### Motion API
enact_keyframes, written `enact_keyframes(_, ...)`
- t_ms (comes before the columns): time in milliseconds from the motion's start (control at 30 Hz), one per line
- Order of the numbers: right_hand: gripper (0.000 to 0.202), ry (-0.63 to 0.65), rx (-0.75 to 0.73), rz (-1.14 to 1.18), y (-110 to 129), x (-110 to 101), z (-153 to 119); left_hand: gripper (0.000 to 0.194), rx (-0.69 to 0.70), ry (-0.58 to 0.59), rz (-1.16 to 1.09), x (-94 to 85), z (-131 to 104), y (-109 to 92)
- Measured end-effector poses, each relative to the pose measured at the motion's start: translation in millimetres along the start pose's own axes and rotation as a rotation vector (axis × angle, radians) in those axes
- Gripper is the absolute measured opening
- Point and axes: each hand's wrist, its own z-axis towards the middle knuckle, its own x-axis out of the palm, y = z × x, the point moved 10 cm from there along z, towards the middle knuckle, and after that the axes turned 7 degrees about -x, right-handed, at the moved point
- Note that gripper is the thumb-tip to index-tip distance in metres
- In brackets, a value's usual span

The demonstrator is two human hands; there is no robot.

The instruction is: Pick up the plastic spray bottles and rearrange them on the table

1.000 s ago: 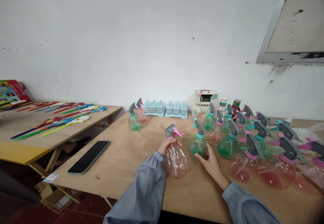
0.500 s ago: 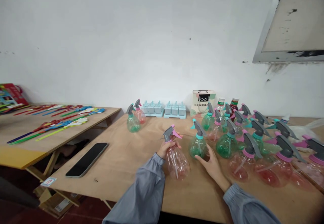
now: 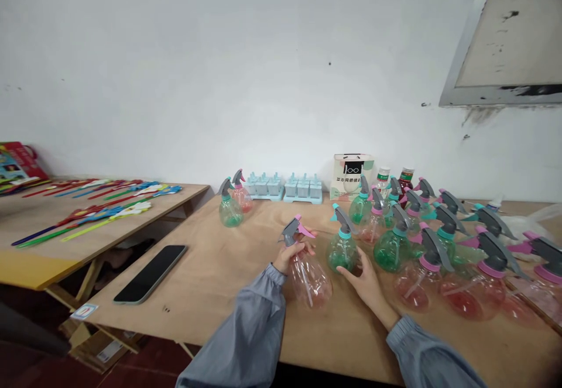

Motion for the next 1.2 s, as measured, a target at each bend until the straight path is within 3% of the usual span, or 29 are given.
enact_keyframes(167,0.076,0.002,0.013,0.014,-2.8,0.5,0.4,0.036,-0.022,-0.009,-0.066,-11.1,0.4,9.9)
enact_keyframes(400,0.074,-0.010,0.013,0.006,-0.1,-1.2,0.5,0.044,-0.018,0.041,-0.034,3.9,0.0,4.1)
enact_keyframes(567,0.072,-0.013,-0.005,0.000,2.9,-1.8,1.7,0.035,-0.044,-0.046,-0.064,-12.9,2.3,8.6)
enact_keyframes(667,0.073,-0.017,0.003,0.000,0.3,-1.7,1.5,0.029,-0.040,-0.018,-0.106,-17.6,3.8,10.3)
enact_keyframes(833,0.073,-0.006,0.000,0.002,-1.4,-0.5,1.2,0.039,0.004,0.023,-0.108,-9.8,4.3,3.5)
enact_keyframes(1067,0.073,-0.008,-0.001,0.017,0.9,-1.0,1.8,0.024,0.022,0.049,0.057,-6.6,2.2,1.5)
enact_keyframes(1200,0.073,-0.004,0.008,0.007,-1.3,-0.7,2.1,0.038,0.082,-0.003,0.233,-10.6,0.1,-14.2)
